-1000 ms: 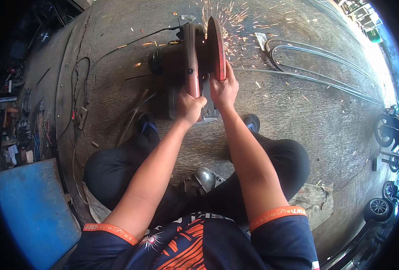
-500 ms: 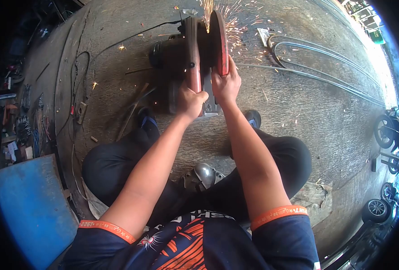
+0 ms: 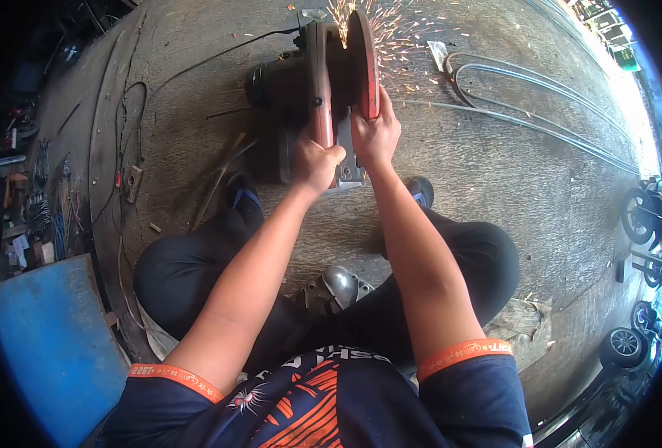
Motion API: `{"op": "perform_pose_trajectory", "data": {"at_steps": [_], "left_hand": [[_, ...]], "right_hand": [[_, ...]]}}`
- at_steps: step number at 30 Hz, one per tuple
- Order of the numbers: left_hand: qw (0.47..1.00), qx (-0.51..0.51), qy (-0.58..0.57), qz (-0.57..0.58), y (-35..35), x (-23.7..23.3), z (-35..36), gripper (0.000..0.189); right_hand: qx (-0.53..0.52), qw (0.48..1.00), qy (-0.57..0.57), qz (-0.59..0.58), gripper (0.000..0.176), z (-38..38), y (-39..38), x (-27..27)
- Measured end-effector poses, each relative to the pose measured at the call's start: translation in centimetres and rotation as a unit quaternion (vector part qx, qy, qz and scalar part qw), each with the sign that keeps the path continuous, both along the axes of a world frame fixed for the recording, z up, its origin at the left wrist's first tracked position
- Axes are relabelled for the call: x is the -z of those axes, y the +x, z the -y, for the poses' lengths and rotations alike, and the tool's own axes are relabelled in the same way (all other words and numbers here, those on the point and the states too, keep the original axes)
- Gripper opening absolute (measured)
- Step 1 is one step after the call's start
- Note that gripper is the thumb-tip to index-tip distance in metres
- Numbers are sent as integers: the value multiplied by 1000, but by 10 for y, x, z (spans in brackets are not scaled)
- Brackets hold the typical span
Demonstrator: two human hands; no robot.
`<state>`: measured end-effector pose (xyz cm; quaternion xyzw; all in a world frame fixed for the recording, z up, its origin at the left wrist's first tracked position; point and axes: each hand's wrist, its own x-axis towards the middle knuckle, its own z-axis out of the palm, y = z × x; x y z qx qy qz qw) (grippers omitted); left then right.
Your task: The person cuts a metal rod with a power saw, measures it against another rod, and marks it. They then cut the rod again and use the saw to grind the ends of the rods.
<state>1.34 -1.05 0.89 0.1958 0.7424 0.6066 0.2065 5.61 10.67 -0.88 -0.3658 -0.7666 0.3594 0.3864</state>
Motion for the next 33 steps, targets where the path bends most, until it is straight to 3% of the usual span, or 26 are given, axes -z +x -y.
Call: {"op": "perform_pose_trajectory", "data": {"at_steps": [7,15,33], "left_hand": [[1000,3,-3,16,0,0,1,52],[1000,-2,-19,13,0,8,0,35],[999,-8,29,-20,2,-1,0,44]], "right_hand": [[1,1000,6,-13,50,-1,0,2],[1,1000,21,-12,50,-1,0,4],[-2,999,20,-35,48,-2,-1,8]]}}
